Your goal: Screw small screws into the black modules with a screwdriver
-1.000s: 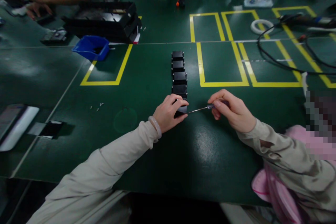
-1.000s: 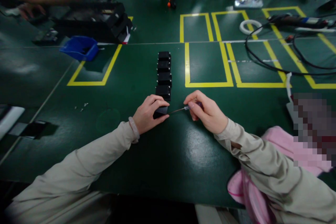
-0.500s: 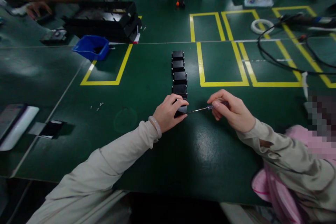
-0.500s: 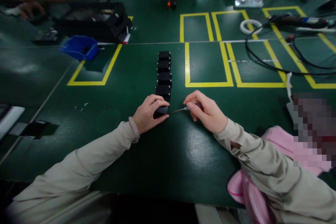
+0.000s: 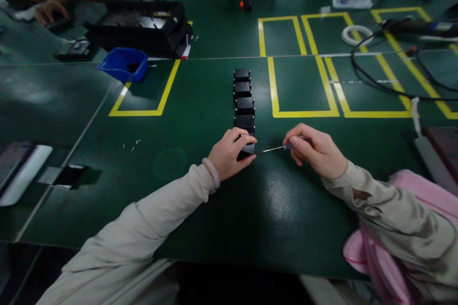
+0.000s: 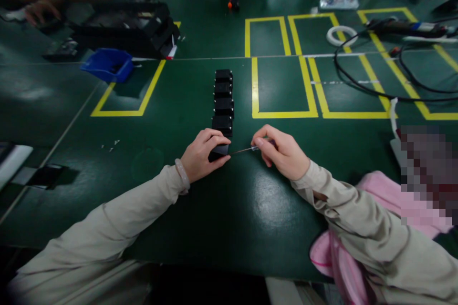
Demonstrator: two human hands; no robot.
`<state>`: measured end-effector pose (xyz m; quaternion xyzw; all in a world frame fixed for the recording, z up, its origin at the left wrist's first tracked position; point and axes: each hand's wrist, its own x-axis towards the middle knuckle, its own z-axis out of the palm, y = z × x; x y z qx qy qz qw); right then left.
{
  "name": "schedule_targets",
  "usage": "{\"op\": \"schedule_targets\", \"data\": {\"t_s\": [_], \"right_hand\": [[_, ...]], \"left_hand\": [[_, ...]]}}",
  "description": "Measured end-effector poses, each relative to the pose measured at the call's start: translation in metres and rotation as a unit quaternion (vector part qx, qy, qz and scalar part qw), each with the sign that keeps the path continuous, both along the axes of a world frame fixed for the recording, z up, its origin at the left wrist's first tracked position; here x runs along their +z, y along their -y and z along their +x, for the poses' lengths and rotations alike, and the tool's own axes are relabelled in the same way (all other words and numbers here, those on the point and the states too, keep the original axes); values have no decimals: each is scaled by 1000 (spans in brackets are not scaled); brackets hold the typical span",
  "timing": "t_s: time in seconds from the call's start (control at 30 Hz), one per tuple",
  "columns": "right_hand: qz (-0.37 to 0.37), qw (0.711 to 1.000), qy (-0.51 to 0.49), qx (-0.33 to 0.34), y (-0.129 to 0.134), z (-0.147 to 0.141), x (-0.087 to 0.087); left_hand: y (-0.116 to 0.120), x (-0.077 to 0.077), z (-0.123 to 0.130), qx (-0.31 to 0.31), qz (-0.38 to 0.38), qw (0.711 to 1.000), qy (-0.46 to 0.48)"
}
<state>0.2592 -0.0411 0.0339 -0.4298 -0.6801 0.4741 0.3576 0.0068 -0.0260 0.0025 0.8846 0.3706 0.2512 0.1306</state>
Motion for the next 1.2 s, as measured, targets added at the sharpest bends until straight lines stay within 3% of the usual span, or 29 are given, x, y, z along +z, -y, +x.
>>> {"op": "schedule_targets", "data": {"t_s": [0.57, 1.2], "right_hand": [[5, 998, -40, -39, -2, -1, -4], [-14, 999, -48, -20, -5, 1, -6]], "left_hand": [[2, -1, 1, 18, -6, 1000, 3], [1, -1, 1, 22, -11, 1000, 0]]}}
